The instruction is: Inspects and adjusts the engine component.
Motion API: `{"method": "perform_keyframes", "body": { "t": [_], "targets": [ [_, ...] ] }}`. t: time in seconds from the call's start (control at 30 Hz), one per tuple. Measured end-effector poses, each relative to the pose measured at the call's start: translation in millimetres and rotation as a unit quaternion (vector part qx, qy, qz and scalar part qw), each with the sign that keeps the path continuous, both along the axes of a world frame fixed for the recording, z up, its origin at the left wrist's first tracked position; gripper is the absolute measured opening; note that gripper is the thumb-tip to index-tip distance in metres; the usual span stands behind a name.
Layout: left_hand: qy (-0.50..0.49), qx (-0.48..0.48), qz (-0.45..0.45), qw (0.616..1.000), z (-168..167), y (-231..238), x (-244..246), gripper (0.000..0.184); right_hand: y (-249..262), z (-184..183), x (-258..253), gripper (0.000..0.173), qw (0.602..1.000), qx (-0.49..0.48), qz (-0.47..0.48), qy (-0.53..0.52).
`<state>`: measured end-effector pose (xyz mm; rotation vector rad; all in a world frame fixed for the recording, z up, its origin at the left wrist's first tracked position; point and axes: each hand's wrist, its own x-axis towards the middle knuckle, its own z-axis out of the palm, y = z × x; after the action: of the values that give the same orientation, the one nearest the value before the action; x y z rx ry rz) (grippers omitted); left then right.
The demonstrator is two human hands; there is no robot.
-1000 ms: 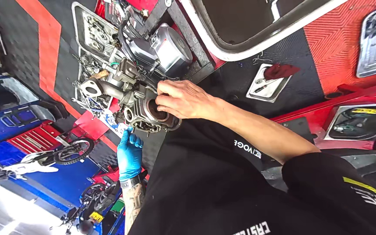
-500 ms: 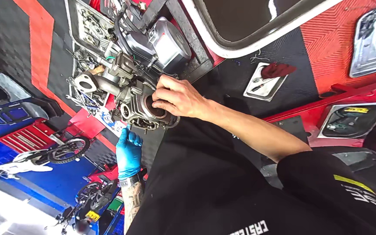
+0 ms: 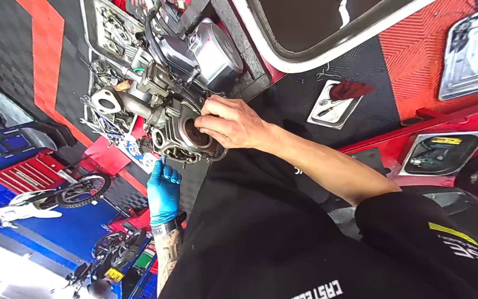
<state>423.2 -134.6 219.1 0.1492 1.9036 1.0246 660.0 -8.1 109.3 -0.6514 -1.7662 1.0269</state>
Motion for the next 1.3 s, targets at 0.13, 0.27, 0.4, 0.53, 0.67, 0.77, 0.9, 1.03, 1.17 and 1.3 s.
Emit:
{"method": "perform_keyframes", "body": {
  "t": [0.13,0.27,0.4,0.53,0.67,0.77,0.9,1.03,1.17,1.3],
  "targets": [
    [-0.006,-0.003,0.009,1.000,-0.8,1.5,1.7,0.034,1.5,0.5,1.8,0.019,1.000,0.018,0.014,-0.006],
    [-0.008,-0.002,0.007,1.000,-0.3,4.6,4.7,0.035,2.7,0.6,1.3,0.021,0.999,0.027,0.027,-0.002],
    [-0.013,0.002,-0.005,1.000,-1.1,4.6,5.7,0.039,2.5,2.6,0.7,0.019,0.999,0.029,0.033,-0.006],
    [-0.016,0.006,-0.014,1.000,-2.0,4.9,9.7,0.039,1.8,3.4,-0.5,0.019,0.999,0.031,0.031,-0.010],
    [-0.027,0.011,-0.016,0.999,-3.1,6.1,16.3,0.039,2.1,4.7,-1.5,0.019,0.999,0.029,0.029,-0.010],
    [-0.033,0.014,-0.019,0.999,-4.3,6.5,18.9,0.040,2.6,7.6,-1.8,0.018,0.999,0.024,0.033,-0.025],
    [-0.031,0.011,-0.014,0.999,-5.8,8.2,20.7,0.039,4.0,21.0,-0.1,0.018,0.995,-0.014,0.047,-0.088],
    [-0.039,0.015,-0.015,0.999,-7.7,9.3,24.3,0.042,7.1,36.6,0.8,0.016,0.985,-0.082,0.068,-0.136],
    [-0.051,0.023,-0.025,0.998,-8.1,10.5,29.2,0.044,6.5,46.9,1.9,0.014,0.974,-0.127,0.072,-0.176],
    [-0.051,0.026,-0.023,0.998,-9.4,10.7,31.3,0.042,7.0,49.4,2.0,0.016,0.967,-0.140,0.084,-0.195]
  ]
}}
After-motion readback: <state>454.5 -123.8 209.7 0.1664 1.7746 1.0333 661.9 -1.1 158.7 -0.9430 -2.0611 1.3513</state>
